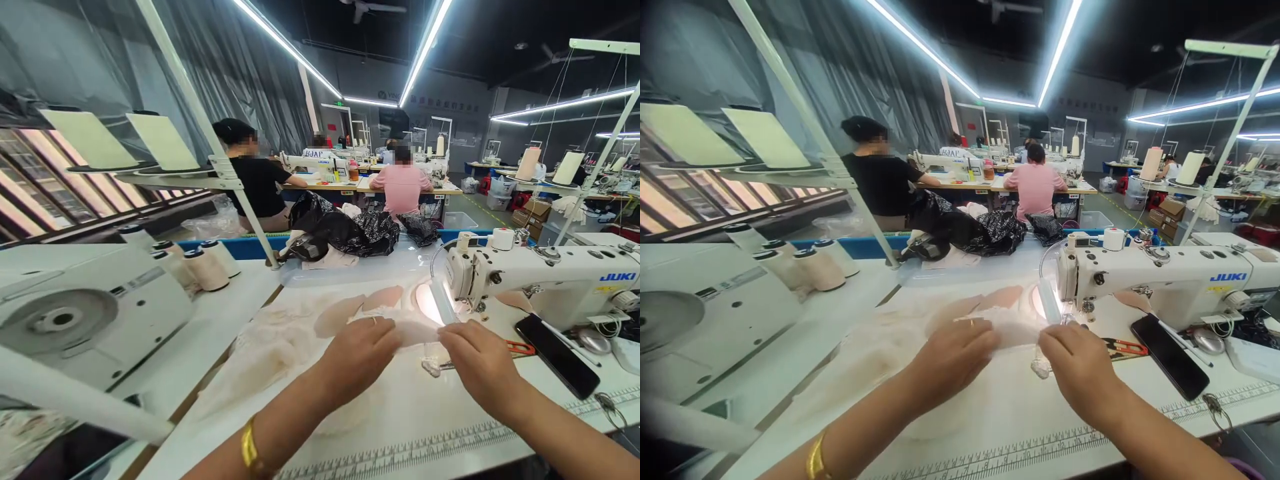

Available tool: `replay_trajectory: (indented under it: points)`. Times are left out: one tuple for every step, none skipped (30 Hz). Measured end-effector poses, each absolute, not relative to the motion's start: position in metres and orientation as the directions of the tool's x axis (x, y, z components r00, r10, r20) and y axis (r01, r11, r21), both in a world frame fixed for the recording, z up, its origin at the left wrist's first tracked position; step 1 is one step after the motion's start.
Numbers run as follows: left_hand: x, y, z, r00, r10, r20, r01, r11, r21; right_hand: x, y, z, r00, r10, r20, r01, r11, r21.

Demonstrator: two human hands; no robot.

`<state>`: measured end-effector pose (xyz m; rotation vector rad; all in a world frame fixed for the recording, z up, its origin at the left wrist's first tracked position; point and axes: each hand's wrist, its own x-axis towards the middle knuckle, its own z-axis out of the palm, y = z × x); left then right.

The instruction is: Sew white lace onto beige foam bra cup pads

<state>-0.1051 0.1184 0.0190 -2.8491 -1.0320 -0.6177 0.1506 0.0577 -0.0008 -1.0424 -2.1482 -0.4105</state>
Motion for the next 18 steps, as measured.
replay_trajectory:
  points:
    - [-0.103, 0.116, 0.013, 0.754, 0.583, 0.303, 0.602, -0.798, 0.039, 0.154, 0.063, -0.017, -0.463, 0.567, 0.681, 0.773, 0.635, -0.003]
    - [-0.1, 0.114, 0.008, 0.807, 0.551, 0.211, 0.558, -0.829, 0.031, 0.159, 0.068, -0.032, -0.511, 0.576, 0.638, 0.753, 0.657, 0.01]
    - [-0.096, 0.111, 0.004, 0.849, 0.511, 0.136, 0.509, -0.859, 0.052, 0.163, 0.073, -0.045, -0.56, 0.573, 0.598, 0.724, 0.69, 0.017]
    - [-0.09, 0.109, 0.0, 0.877, 0.469, 0.103, 0.463, -0.883, 0.074, 0.168, 0.078, -0.055, -0.605, 0.567, 0.56, 0.692, 0.722, 0.017]
    - [-0.083, 0.109, -0.003, 0.896, 0.432, 0.102, 0.425, -0.902, 0.081, 0.173, 0.083, -0.062, -0.643, 0.557, 0.525, 0.662, 0.749, 0.017]
    - [-0.076, 0.11, -0.006, 0.907, 0.403, 0.123, 0.398, -0.915, 0.069, 0.177, 0.087, -0.065, -0.673, 0.547, 0.497, 0.638, 0.77, 0.016]
    - [-0.069, 0.114, -0.008, 0.91, 0.387, 0.146, 0.386, -0.922, 0.04, 0.181, 0.092, -0.067, -0.689, 0.545, 0.477, 0.624, 0.782, 0.008]
    - [-0.062, 0.119, -0.011, 0.912, 0.379, 0.158, 0.383, -0.924, 0.006, 0.185, 0.096, -0.066, -0.693, 0.552, 0.464, 0.619, 0.786, -0.011]
    - [-0.056, 0.125, -0.014, 0.912, 0.379, 0.157, 0.387, -0.922, -0.021, 0.188, 0.099, -0.064, -0.686, 0.562, 0.462, 0.617, 0.786, -0.038]
    - [-0.051, 0.132, -0.018, 0.912, 0.383, 0.148, 0.392, -0.919, -0.036, 0.192, 0.102, -0.061, -0.677, 0.572, 0.463, 0.614, 0.786, -0.072]
    - [-0.048, 0.138, -0.023, 0.909, 0.392, 0.145, 0.401, -0.915, -0.045, 0.196, 0.104, -0.059, -0.664, 0.583, 0.468, 0.613, 0.783, -0.105]
    - [-0.045, 0.142, -0.028, 0.905, 0.395, 0.158, 0.407, -0.912, -0.056, 0.199, 0.104, -0.056, -0.65, 0.594, 0.475, 0.614, 0.778, -0.133]
    - [-0.044, 0.145, -0.033, 0.901, 0.39, 0.19, 0.409, -0.91, -0.069, 0.202, 0.104, -0.054, -0.638, 0.606, 0.475, 0.621, 0.77, -0.149]
    - [-0.044, 0.147, -0.038, 0.895, 0.378, 0.236, 0.405, -0.911, -0.078, 0.205, 0.102, -0.053, -0.632, 0.619, 0.467, 0.632, 0.76, -0.152]
    - [-0.045, 0.147, -0.042, 0.889, 0.359, 0.284, 0.395, -0.915, -0.08, 0.207, 0.1, -0.051, -0.627, 0.634, 0.453, 0.647, 0.747, -0.151]
    - [-0.046, 0.146, -0.045, 0.882, 0.338, 0.328, 0.38, -0.922, -0.073, 0.209, 0.097, -0.05, -0.626, 0.651, 0.43, 0.66, 0.736, -0.154]
    - [-0.047, 0.145, -0.047, 0.875, 0.318, 0.365, 0.362, -0.93, -0.057, 0.21, 0.095, -0.049, -0.631, 0.661, 0.407, 0.664, 0.731, -0.158]
    - [-0.049, 0.144, -0.048, 0.869, 0.3, 0.393, 0.341, -0.939, -0.036, 0.21, 0.093, -0.048, -0.64, 0.664, 0.387, 0.66, 0.733, -0.164]
